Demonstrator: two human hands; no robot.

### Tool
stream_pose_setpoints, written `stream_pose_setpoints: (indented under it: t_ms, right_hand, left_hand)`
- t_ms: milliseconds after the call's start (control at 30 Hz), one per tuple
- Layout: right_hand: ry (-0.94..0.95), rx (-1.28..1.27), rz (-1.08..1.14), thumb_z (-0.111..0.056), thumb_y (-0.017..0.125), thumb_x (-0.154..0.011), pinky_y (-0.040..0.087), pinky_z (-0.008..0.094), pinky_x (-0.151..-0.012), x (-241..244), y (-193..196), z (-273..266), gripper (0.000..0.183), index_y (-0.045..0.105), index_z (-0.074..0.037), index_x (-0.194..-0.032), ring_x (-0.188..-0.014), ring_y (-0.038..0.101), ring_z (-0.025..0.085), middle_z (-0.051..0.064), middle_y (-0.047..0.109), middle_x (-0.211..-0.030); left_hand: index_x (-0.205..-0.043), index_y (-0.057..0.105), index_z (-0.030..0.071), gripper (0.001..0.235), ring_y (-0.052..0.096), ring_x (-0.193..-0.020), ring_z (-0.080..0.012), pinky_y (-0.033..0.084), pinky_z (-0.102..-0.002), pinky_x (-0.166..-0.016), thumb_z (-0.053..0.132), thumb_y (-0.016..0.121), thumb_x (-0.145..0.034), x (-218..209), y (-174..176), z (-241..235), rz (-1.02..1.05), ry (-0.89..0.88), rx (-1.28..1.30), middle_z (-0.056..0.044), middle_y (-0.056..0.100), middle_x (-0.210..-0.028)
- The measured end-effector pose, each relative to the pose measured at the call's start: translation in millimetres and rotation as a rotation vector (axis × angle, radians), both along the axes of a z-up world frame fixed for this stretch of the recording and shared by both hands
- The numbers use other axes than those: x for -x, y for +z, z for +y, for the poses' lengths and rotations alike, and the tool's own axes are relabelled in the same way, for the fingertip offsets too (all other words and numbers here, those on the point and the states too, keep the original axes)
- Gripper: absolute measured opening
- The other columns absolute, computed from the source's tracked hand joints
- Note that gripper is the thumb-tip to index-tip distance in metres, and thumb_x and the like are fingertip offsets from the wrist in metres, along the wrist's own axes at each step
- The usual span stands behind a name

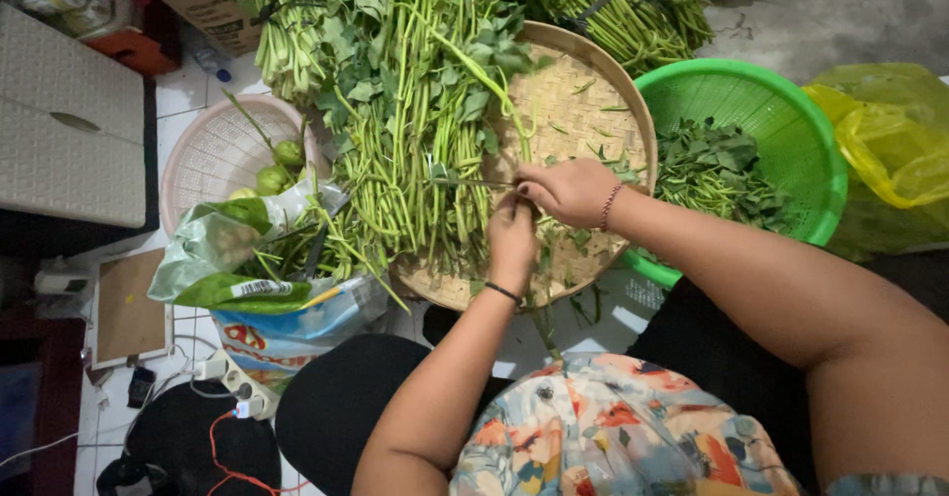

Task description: The person sits on the floor and uses a knife to trim leaves and stems from water spinach. They place the trimmed leaves into a green basket and the stems into a woven tray.

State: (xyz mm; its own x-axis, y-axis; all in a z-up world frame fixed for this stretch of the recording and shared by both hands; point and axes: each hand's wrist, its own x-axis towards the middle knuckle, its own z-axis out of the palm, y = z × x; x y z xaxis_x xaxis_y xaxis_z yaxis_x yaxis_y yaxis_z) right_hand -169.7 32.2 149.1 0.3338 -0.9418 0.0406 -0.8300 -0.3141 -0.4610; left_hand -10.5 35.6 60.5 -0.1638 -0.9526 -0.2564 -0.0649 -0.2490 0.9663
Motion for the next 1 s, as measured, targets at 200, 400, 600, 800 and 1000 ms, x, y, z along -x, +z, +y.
stream_pose_setpoints:
  t_ms: [200,400,600,800,1000]
  right_hand:
    - [-0.036,-0.067,0.044,-0.044,0.044,-0.103,0.051,0.056,-0.065,-7.0,0.1,-0.7,0.029,0.053,-0.017,-0.11,-0.074,0.067,0.042,0.016,0.07,-0.077]
    - [-0.094,-0.11,0.055,-0.046,0.047,-0.102,0.051,0.057,-0.068,-8.6,-7.8,-7.6,0.033,0.052,-0.016,-0.115,-0.078,0.067,0.045,0.02,0.071,-0.083]
    - [-0.156,0.076,-0.27,-0.028,0.048,-0.099,0.052,0.054,-0.079,8.7,-4.5,-11.2,0.034,0.065,-0.007,-0.119,-0.092,0.068,0.045,0.025,0.072,-0.101]
    - [-0.13,-0.034,-0.476,-0.028,0.036,-0.104,0.053,0.04,-0.073,33.0,18.1,-8.6,0.04,0.067,-0.005,-0.115,-0.073,0.067,0.024,0.01,0.071,-0.081]
    - [-0.168,-0.041,-0.431,-0.048,0.031,-0.11,0.049,0.035,-0.064,27.5,25.5,-3.8,0.055,0.068,-0.008,-0.114,-0.063,0.064,0.021,0.006,0.069,-0.072]
  left_hand:
    - [-0.123,0.065,-0.002,0.028,0.057,-0.083,-0.0105,0.05,-0.026,-0.075,0.017,0.051,-0.108,0.0,-9.7,1.9,0.195,-0.001,0.106,-0.006,0.069,-0.102]
    - [-0.122,0.065,-0.001,0.028,0.064,-0.094,-0.0109,0.052,-0.027,-0.084,0.019,0.053,-0.107,0.3,-29.2,3.8,0.101,-0.077,0.213,-0.003,0.071,-0.106]
    - [-0.105,0.066,-0.009,0.027,0.056,-0.079,-0.0187,0.048,-0.032,-0.073,0.017,0.062,-0.111,-27.2,30.1,-30.8,-0.008,0.114,0.391,-0.01,0.061,-0.083]
    - [-0.129,0.066,0.002,0.022,0.054,-0.086,-0.0118,0.046,-0.024,-0.078,0.004,0.059,-0.108,-111.9,171.4,-19.9,0.112,0.303,0.89,-0.004,0.063,-0.105]
    - [-0.13,0.069,0.005,0.036,0.06,-0.087,-0.0137,0.051,-0.025,-0.076,-0.004,0.062,-0.096,-132.5,241.0,1.2,-0.198,0.185,1.191,-0.006,0.062,-0.109]
